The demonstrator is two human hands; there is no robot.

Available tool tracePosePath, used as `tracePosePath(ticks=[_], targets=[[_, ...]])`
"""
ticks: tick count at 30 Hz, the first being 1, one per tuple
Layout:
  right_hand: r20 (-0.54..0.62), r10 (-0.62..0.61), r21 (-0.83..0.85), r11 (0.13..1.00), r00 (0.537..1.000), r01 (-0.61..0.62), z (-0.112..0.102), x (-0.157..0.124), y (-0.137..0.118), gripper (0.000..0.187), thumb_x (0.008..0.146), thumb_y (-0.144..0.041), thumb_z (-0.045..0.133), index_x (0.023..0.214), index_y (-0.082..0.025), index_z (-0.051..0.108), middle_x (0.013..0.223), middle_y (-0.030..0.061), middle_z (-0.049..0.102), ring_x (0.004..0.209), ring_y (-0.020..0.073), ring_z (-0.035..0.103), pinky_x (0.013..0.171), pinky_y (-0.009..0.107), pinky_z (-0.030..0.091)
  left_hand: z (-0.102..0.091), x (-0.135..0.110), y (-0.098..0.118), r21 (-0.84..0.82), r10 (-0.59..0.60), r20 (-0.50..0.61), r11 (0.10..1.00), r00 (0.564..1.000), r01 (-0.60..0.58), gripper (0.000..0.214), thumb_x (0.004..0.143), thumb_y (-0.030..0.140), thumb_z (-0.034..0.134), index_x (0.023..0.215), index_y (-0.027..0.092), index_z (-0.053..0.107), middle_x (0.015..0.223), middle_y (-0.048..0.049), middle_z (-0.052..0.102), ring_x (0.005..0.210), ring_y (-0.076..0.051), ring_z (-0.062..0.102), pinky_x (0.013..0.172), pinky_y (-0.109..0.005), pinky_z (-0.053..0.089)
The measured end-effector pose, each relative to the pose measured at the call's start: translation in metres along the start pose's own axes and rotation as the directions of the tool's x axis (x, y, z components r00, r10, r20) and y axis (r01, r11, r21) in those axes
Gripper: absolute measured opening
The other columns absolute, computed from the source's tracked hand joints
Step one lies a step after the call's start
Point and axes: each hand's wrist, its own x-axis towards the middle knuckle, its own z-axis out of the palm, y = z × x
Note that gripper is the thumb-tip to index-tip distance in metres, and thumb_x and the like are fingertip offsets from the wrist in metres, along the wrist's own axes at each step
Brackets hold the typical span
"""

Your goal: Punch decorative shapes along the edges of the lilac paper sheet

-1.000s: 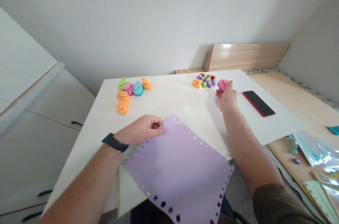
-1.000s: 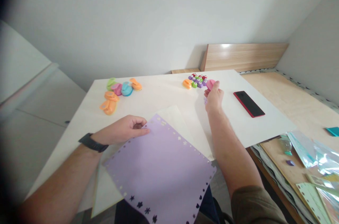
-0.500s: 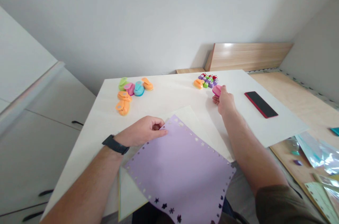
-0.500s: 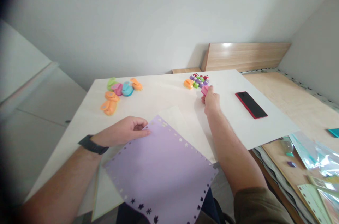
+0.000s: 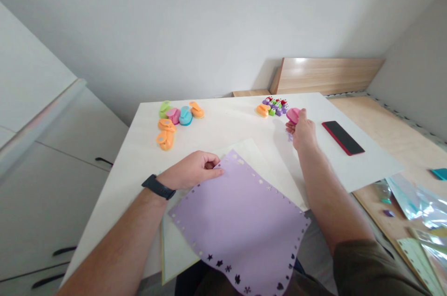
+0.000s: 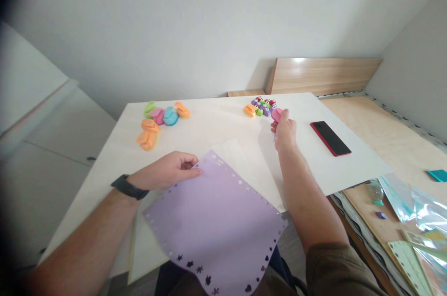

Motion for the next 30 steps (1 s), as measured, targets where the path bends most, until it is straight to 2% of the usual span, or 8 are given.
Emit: tracePosePath(ticks=[6, 13, 17, 19, 24, 27, 30], targets=[[0.109, 0.054, -0.047, 0.998, 0.993, -0.049, -0.012, -0.022, 0.011, 0.044, 0.098, -0.059, 0.058, 0.086, -0.018, 0.064, 0.064, 0.0051, 0.068, 0.056, 0.0145, 0.067, 0.047, 0.022, 0.055, 0.0, 0.0, -0.004, 0.017, 0.003, -0.017, 1.0, 1.0, -0.002, 0.038, 0.087, 0.055, 0.066, 0.077, 0.019, 0.058, 0.063, 0.0053, 0.045, 0.057, -0.011, 0.036, 0.052, -0.024, 0.026], [0.067, 0.0, -0.049, 0.999, 0.998, 0.003, -0.019, -0.005, 0.021, 0.042, 0.098, -0.056, 0.059, 0.079, -0.019, 0.062, 0.055, 0.0021, 0.062, 0.048, 0.0134, 0.061, 0.043, 0.022, 0.051, 0.0, 0.0, -0.006, 0.025, 0.023, -0.021, 0.999, 1.0, -0.022, 0.038, 0.087, 0.054, 0.066, 0.075, 0.019, 0.057, 0.063, 0.0052, 0.045, 0.057, -0.011, 0.036, 0.052, -0.024, 0.026], [0.012, -0.015, -0.065, 0.998, 1.0, 0.016, -0.018, -0.002, 0.018, 0.044, 0.1, -0.058, 0.055, 0.084, -0.018, 0.063, 0.06, 0.0029, 0.065, 0.052, 0.0131, 0.064, 0.045, 0.021, 0.053, 0.001, 0.001, -0.007, 0.029, 0.026, -0.023, 0.999, 0.999, -0.026, 0.039, 0.087, 0.056, 0.066, 0.075, 0.019, 0.057, 0.064, 0.005, 0.045, 0.058, -0.011, 0.036, 0.052, -0.024, 0.026], [0.026, -0.036, -0.056, 0.998, 0.999, 0.038, -0.015, -0.005, 0.013, 0.045, 0.101, -0.059, 0.053, 0.088, -0.017, 0.064, 0.064, 0.0039, 0.068, 0.056, 0.0133, 0.066, 0.048, 0.021, 0.054, 0.001, 0.001, -0.006, 0.031, 0.023, -0.025, 0.999, 0.999, -0.023, 0.039, 0.087, 0.055, 0.066, 0.076, 0.019, 0.057, 0.065, 0.0048, 0.045, 0.058, -0.011, 0.036, 0.052, -0.025, 0.026], [0.193, -0.067, 0.004, 0.998, 0.979, 0.068, 0.002, -0.016, -0.013, 0.046, 0.098, -0.063, 0.057, 0.091, -0.018, 0.066, 0.068, 0.0049, 0.07, 0.062, 0.0154, 0.069, 0.052, 0.023, 0.057, -0.001, -0.001, -0.001, 0.035, 0.019, -0.028, 0.999, 0.999, -0.018, 0.04, 0.089, 0.055, 0.063, 0.075, 0.019, 0.053, 0.064, 0.0057, 0.04, 0.059, -0.011, 0.034, 0.053, -0.025, 0.024], [0.354, -0.063, -0.012, 0.997, 0.933, 0.072, 0.019, -0.023, -0.024, 0.046, 0.095, -0.063, 0.062, 0.091, -0.018, 0.067, 0.07, 0.0058, 0.071, 0.063, 0.0159, 0.069, 0.052, 0.023, 0.056, -0.002, -0.001, 0.002, 0.051, 0.044, -0.053, 0.998, 0.998, -0.041, 0.041, 0.089, 0.054, 0.063, 0.073, 0.02, 0.048, 0.065, 0.0061, 0.037, 0.06, -0.011, 0.033, 0.055, -0.025, 0.025], [0.468, -0.021, -0.048, 0.998, 0.883, 0.049, 0.032, -0.027, -0.022, 0.044, 0.095, -0.061, 0.064, 0.091, -0.018, 0.068, 0.07, 0.0062, 0.071, 0.063, 0.016, 0.068, 0.053, 0.023, 0.055, -0.002, -0.001, 0.002, 0.055, 0.065, -0.089, 0.997, 0.994, -0.06, 0.04, 0.09, 0.055, 0.063, 0.076, 0.02, 0.049, 0.068, 0.006, 0.04, 0.062, -0.011, 0.036, 0.057, -0.024, 0.027]])
